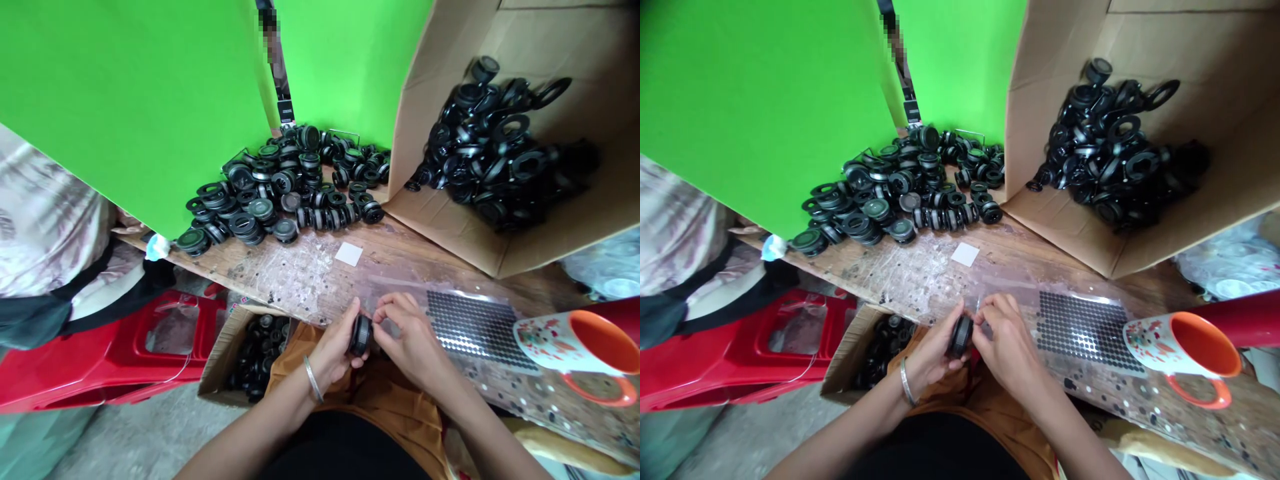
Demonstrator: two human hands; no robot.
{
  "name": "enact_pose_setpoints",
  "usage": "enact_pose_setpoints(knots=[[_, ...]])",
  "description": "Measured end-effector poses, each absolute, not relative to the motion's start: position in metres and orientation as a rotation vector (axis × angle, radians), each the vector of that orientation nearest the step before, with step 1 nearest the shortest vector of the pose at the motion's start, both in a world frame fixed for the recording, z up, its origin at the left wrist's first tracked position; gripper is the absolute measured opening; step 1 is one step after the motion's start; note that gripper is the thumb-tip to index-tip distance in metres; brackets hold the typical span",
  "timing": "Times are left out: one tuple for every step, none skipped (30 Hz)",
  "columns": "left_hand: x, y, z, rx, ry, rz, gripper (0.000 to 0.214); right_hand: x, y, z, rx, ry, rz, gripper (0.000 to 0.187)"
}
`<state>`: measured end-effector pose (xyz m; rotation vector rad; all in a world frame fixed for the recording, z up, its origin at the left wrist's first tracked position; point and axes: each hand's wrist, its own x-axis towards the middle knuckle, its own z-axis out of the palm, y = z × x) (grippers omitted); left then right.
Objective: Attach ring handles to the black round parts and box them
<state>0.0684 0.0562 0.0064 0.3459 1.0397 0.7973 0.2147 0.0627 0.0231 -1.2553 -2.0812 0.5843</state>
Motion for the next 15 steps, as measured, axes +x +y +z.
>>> enact_pose_setpoints(knots=[[0.068, 0.057, 0.006, 0.318, 1.039, 0.795, 0.049, 0.214, 0.062, 0.023, -1.246, -2.104, 0.593, 0.014], [0.068, 0.058, 0.005, 0.295, 1.038, 0.795, 0.049, 0.214, 0.06, 0.023, -1.239, -2.116, 0.597, 0.014], [0.067, 0.058, 0.006, 0.282, 1.038, 0.797, 0.048, 0.213, 0.059, 0.023, -1.232, -2.116, 0.598, 0.014], [0.067, 0.059, 0.006, 0.282, 1.038, 0.799, 0.048, 0.212, 0.059, 0.024, -1.227, -2.101, 0.591, 0.013], [0.068, 0.06, 0.007, 0.29, 1.035, 0.801, 0.048, 0.212, 0.058, 0.025, -1.222, -2.077, 0.582, 0.012], [0.068, 0.06, 0.009, 0.301, 1.032, 0.804, 0.048, 0.211, 0.058, 0.026, -1.219, -2.051, 0.581, 0.012], [0.068, 0.061, 0.01, 0.309, 1.027, 0.802, 0.048, 0.211, 0.059, 0.028, -1.218, -2.028, 0.591, 0.012], [0.069, 0.061, 0.011, 0.315, 1.023, 0.802, 0.049, 0.212, 0.059, 0.029, -1.222, -2.007, 0.613, 0.011], [0.069, 0.061, 0.012, 0.318, 1.021, 0.802, 0.049, 0.213, 0.06, 0.031, -1.231, -1.986, 0.645, 0.011], [0.069, 0.061, 0.012, 0.321, 1.022, 0.801, 0.049, 0.214, 0.061, 0.032, -1.248, -1.963, 0.685, 0.011], [0.069, 0.061, 0.012, 0.326, 1.026, 0.8, 0.049, 0.215, 0.061, 0.033, -1.277, -1.935, 0.732, 0.01], [0.069, 0.061, 0.012, 0.333, 1.029, 0.795, 0.047, 0.216, 0.062, 0.033, -1.317, -1.899, 0.783, 0.009], [0.068, 0.061, 0.011, 0.342, 1.031, 0.786, 0.045, 0.217, 0.063, 0.033, -1.362, -1.852, 0.838, 0.007], [0.067, 0.061, 0.01, 0.355, 1.031, 0.774, 0.042, 0.219, 0.063, 0.032, -1.404, -1.796, 0.898, 0.006], [0.066, 0.06, 0.009, 0.373, 1.033, 0.765, 0.038, 0.22, 0.064, 0.03, -1.435, -1.731, 0.964, 0.005]])
